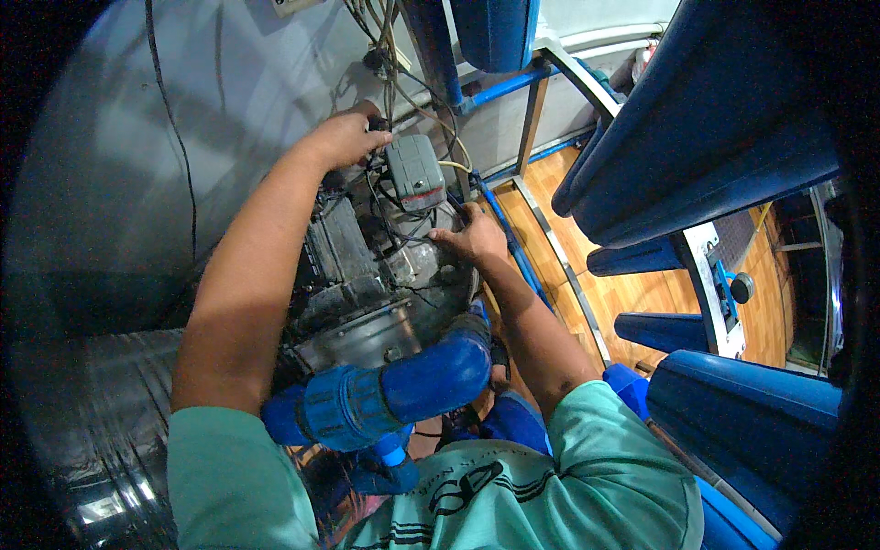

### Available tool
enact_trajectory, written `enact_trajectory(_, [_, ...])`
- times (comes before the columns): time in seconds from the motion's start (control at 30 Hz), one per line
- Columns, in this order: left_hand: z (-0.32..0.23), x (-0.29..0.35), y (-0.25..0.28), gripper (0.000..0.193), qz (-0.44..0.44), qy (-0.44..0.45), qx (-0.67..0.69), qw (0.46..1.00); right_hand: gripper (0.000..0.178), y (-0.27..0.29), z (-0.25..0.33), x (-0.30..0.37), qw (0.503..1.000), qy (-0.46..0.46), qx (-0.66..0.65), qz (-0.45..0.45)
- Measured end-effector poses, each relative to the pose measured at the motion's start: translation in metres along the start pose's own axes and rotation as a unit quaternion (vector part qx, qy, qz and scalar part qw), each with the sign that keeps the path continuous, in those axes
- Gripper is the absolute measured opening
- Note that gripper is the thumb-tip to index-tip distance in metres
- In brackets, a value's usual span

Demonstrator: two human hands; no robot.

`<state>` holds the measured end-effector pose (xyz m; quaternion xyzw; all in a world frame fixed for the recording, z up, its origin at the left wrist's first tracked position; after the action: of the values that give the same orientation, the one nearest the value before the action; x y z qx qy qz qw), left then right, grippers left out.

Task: The person is working on a mechanical pump, manipulating wires and adjusting components. They appear to be troubleshooting or repairing the pump, focusing on the electrical connections and the pump body.

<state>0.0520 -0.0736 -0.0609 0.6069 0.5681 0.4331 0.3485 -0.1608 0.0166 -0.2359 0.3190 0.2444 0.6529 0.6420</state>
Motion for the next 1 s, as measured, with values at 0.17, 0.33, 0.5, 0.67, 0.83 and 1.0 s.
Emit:
enact_trajectory(0.17, [0.000,-0.002,-0.002,0.051,-0.019,-0.038,-0.058,0.997,0.042,0.002,-0.059,0.012,0.997,0.021,-0.065,-0.043])
enact_trajectory(0.33, [-0.006,0.000,-0.002,0.050,0.023,-0.003,0.024,0.999,0.039,0.007,-0.162,0.054,0.998,-0.038,0.051,0.002])
enact_trajectory(0.5, [0.005,-0.003,-0.008,0.046,0.010,0.020,0.061,0.998,0.028,0.033,-0.172,0.105,0.999,0.016,-0.021,-0.047])
enact_trajectory(0.67, [-0.010,0.001,-0.002,0.058,0.035,-0.018,0.048,0.998,0.033,0.048,-0.129,0.126,0.982,0.147,-0.043,0.108])
enact_trajectory(0.83, [0.003,-0.001,-0.009,0.063,0.080,-0.022,0.082,0.993,0.039,0.100,-0.046,0.087,0.831,-0.008,-0.493,0.256])
enact_trajectory(1.0, [0.001,0.002,-0.007,0.061,0.094,-0.020,0.089,0.991,0.023,0.147,0.049,0.033,0.925,0.350,-0.104,-0.102])
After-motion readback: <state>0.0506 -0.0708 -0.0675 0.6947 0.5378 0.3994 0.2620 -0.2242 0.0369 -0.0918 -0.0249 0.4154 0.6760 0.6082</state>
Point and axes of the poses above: each hand's wrist, its own x-axis away from the middle knuckle, its own y-axis out of the back of the hand, z = x × y, the point moved 5 cm from there along -x, towards the middle knuckle, and after that the axes turned 15 degrees about -z, right-handed, at the moved point
